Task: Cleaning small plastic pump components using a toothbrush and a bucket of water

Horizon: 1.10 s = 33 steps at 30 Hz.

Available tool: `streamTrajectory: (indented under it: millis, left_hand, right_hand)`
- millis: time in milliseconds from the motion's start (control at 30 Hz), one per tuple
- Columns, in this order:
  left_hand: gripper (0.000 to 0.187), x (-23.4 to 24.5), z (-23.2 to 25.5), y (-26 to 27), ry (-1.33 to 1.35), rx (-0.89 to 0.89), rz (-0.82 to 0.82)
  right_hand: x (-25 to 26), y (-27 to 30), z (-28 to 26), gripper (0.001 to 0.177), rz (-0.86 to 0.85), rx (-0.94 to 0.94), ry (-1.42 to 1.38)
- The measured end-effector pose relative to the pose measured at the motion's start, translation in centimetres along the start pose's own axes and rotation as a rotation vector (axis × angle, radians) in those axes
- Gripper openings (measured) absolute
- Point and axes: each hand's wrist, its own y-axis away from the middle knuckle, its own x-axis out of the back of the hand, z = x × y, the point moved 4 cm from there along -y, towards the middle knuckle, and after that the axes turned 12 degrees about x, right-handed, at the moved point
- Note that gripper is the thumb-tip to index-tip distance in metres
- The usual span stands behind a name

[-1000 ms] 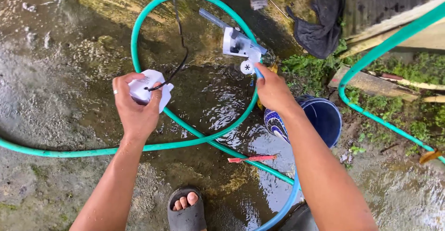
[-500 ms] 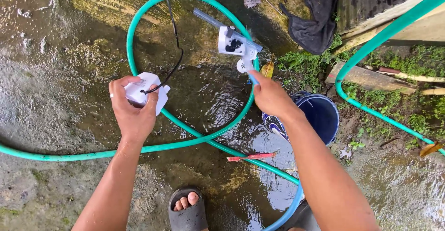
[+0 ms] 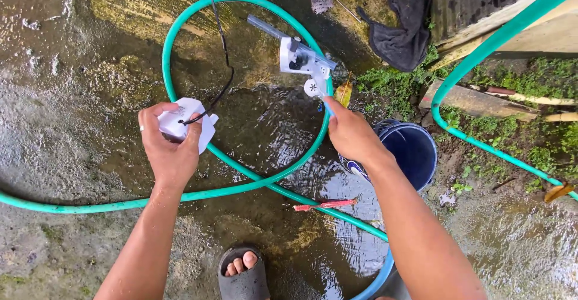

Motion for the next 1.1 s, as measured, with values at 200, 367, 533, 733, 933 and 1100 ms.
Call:
streamTrajectory:
  millis: [200,367,533,733,933,1100]
  left_hand:
    - [0.036,-0.3,0.5,0.1,0.018,0.051,-0.013]
    - [0.037,-0.5,1.0,0.3,0.042,0.083,0.004]
    - [0.036,-0.8,-1.0,0.1,0.108,0.236,0.016]
    - [0.042,-3.1,-1.0,-0.2,0.471,0.638,0.061]
    - [0.044,-6.9,-3.6,-0.4,0.859,1.071,0.096]
    - [0.042,-8.0,-2.8,-0.2,1.000,1.131,0.172]
  right_hand:
    - [-0.1,1.0,-0.1,0.067,0.008,-0.008,0.005]
    - [-0.4,0.9,0.1,0.065,0.054,0.030,0.081]
    - [-0.3,0.5,-0.1,0.067,0.034,0.042,-0.023]
    - [-2.0,4.7,-9.6,0.073,-0.211,0.112,-0.257]
    - [-6.0,4.2,-12.7,0.074,-0.256,0.377,-0.201]
    - [-6.3,5.2,-14.8,0.074,-0.295,0.423,-0.202]
